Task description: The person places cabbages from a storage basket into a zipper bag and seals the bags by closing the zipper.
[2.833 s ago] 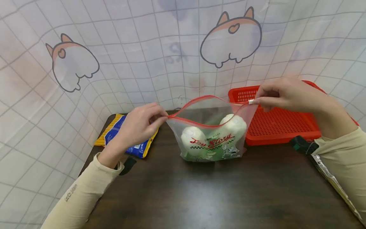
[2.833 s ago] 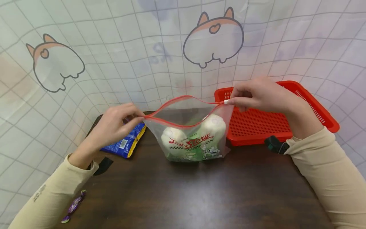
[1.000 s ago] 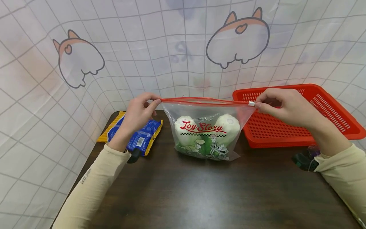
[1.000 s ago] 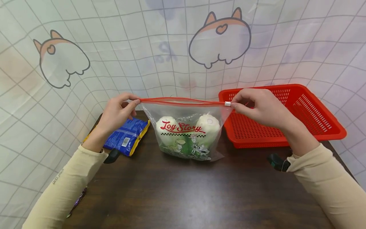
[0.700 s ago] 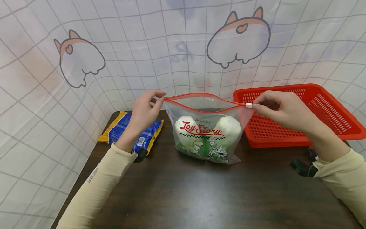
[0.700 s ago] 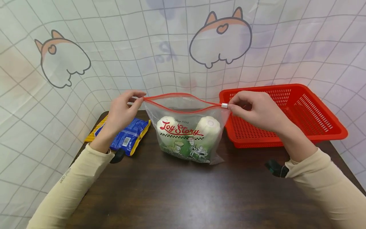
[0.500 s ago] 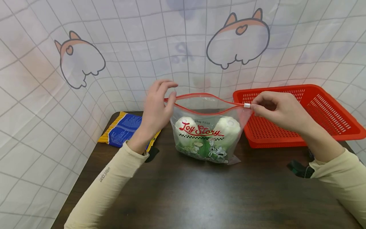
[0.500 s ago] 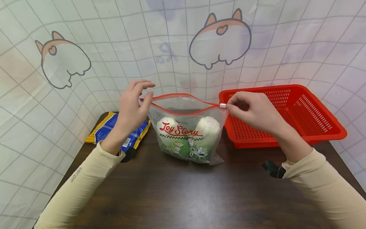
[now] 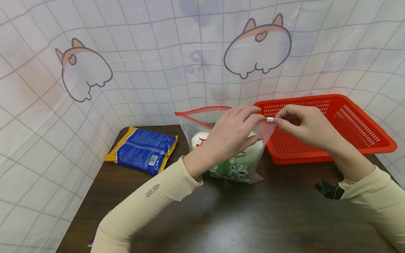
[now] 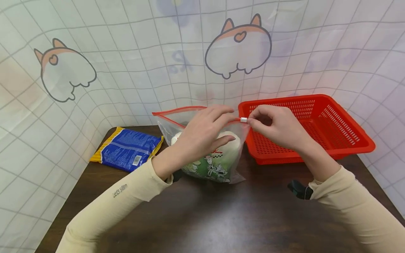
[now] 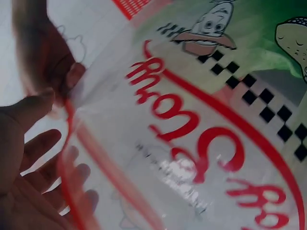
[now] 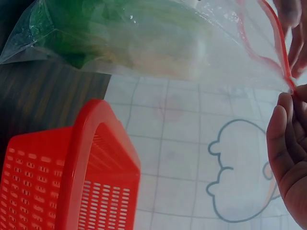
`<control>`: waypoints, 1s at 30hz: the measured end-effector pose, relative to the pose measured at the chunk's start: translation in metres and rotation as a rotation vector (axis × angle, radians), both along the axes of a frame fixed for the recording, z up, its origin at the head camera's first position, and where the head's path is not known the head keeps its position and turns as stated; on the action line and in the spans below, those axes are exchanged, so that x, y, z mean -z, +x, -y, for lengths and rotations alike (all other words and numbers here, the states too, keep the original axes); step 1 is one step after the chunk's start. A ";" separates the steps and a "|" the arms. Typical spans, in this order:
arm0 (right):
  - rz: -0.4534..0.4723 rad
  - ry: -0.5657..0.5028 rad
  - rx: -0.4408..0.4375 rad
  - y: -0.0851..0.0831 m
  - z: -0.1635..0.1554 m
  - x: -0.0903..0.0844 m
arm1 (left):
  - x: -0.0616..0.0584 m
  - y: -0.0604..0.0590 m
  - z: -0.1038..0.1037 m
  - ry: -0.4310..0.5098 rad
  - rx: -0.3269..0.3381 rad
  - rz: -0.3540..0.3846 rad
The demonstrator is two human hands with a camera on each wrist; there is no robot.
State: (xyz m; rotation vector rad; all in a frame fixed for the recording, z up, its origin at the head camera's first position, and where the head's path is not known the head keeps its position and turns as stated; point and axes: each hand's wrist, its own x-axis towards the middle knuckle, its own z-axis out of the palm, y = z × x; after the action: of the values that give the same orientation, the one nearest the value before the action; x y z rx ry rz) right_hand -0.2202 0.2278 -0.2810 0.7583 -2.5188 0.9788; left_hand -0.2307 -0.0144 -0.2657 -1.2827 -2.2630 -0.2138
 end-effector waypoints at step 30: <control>-0.167 0.012 -0.057 -0.001 0.001 0.009 | 0.017 -0.053 -0.008 0.308 0.275 0.565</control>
State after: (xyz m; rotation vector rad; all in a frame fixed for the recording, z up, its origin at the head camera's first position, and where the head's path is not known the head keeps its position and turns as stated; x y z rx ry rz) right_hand -0.2216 0.2270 -0.2902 0.8821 -2.3730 0.8804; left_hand -0.2839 -0.0063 -0.2825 -1.4895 -2.3462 -1.1004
